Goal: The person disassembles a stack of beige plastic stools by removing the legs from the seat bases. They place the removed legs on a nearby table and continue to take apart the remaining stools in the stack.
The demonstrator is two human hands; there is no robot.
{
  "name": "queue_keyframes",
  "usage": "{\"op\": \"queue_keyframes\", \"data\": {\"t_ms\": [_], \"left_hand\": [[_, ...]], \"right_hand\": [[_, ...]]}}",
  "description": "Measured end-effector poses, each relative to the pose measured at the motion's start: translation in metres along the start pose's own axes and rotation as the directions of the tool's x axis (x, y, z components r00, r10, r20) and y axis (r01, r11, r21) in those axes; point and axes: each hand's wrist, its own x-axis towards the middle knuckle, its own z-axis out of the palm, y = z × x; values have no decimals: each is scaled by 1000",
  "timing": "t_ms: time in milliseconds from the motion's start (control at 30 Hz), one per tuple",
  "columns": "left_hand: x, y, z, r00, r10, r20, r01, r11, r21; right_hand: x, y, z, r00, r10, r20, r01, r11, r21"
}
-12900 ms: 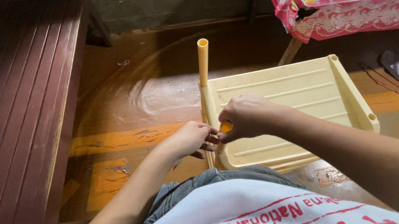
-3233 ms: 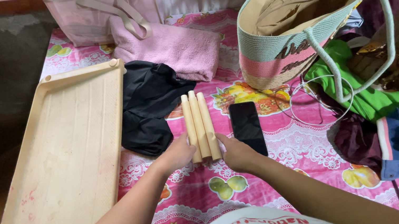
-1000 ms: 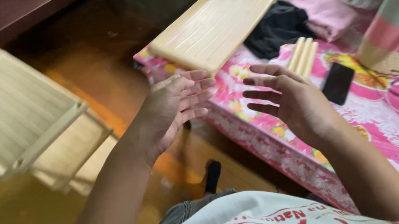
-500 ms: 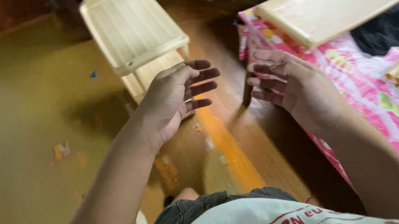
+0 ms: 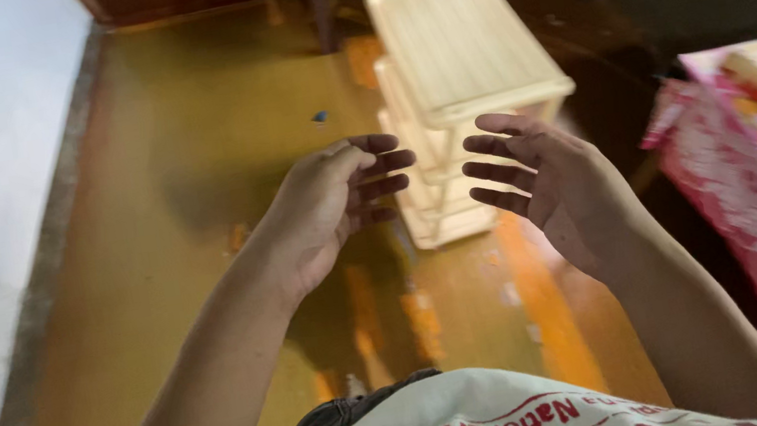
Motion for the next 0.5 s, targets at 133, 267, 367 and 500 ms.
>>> {"op": "queue_keyframes", "data": {"t_ms": [133,267,367,500], "left_hand": [[-16,22,-69,993,-4,-114,4,1000,6],[-25,42,-113,985,7,-175,-5,1000,11],[-25,53,-139,969,0,-248,-3,1000,-12],[-8,65,-169,962,15,-271,-20,1000,-18]], "right_hand": [[35,21,62,996,5,92,-8,999,35],[68,30,108,984,27,176,-34,999,35],[95,35,134,979,76,189,-76,997,-10],[134,39,157,972,89,216,-86,996,-26]]}}
